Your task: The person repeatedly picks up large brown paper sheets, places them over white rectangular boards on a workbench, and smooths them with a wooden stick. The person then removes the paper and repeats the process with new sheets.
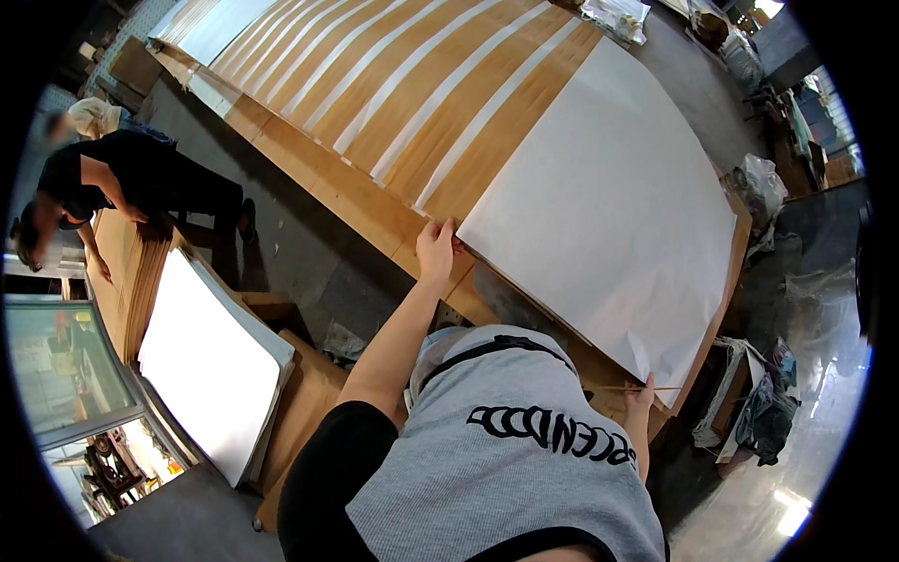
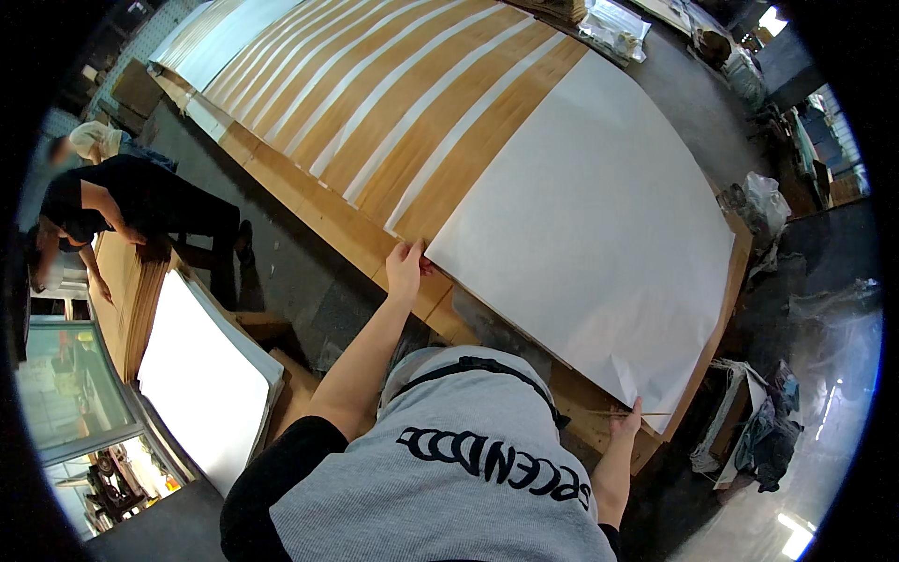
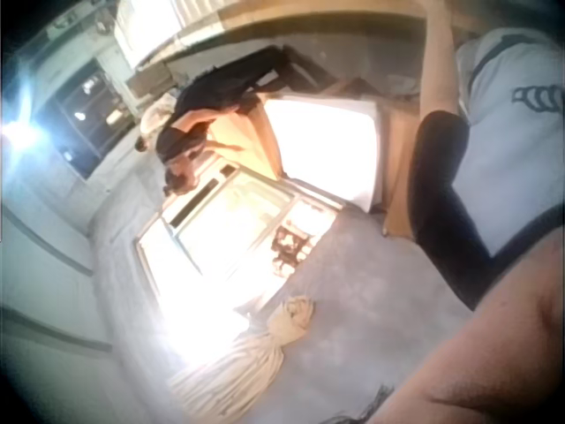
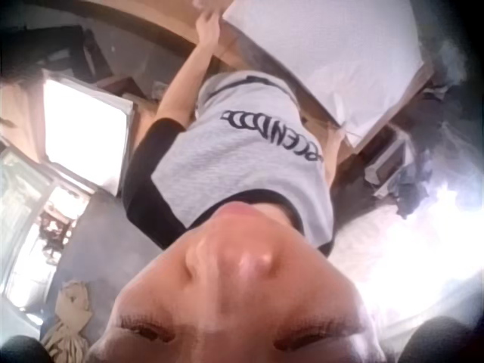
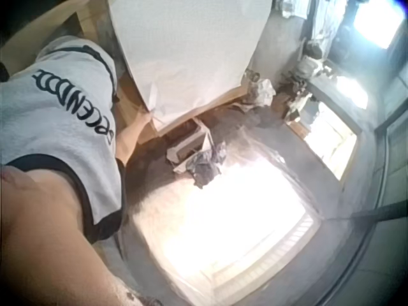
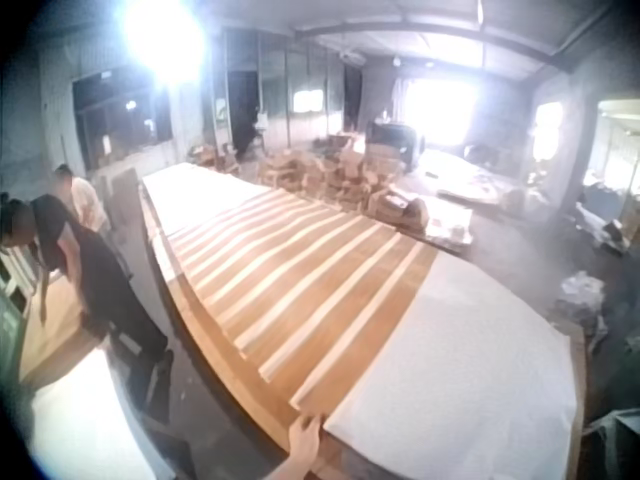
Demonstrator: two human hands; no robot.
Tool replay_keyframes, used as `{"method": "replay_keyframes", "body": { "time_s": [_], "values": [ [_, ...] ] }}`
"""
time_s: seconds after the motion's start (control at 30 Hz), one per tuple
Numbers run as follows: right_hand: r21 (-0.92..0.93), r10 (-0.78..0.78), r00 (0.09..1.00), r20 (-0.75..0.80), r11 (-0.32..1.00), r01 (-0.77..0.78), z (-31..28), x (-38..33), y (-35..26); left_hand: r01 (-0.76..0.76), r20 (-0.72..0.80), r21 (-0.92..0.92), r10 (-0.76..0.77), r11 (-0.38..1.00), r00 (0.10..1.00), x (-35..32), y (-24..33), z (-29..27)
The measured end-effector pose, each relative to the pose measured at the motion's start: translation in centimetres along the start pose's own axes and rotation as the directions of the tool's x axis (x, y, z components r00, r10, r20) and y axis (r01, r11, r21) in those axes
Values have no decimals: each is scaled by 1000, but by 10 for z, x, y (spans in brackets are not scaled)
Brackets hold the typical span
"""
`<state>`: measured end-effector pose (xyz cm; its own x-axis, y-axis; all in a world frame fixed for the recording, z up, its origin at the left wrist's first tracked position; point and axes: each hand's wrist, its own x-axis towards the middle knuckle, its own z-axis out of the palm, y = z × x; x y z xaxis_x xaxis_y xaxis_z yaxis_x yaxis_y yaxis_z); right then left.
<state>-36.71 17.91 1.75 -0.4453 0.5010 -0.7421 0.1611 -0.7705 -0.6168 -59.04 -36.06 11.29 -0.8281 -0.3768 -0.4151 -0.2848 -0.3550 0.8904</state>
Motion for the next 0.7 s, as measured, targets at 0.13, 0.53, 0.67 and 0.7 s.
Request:
{"method": "replay_keyframes", "body": {
  "time_s": [0.13, 0.53, 0.67, 0.7],
  "values": [
    [14, -11, 999, 39, 1000, 10, 1, 2, 3, -143, -214, 559, 309, 817, 927, -2, -2, -3],
    [122, -12, 999, -45, 992, 17, 8, -4, 8, -721, 459, 665, 655, 195, 600, -4, 46, 4],
    [61, -43, 998, -49, 997, 46, 5, -2, 9, -736, 479, 649, 647, 194, 593, -4, 44, 0],
    [97, -46, 999, -10, 994, 46, -1, 3, 9, -735, 482, 649, 643, 195, 595, -2, 42, -2]
  ]
}}
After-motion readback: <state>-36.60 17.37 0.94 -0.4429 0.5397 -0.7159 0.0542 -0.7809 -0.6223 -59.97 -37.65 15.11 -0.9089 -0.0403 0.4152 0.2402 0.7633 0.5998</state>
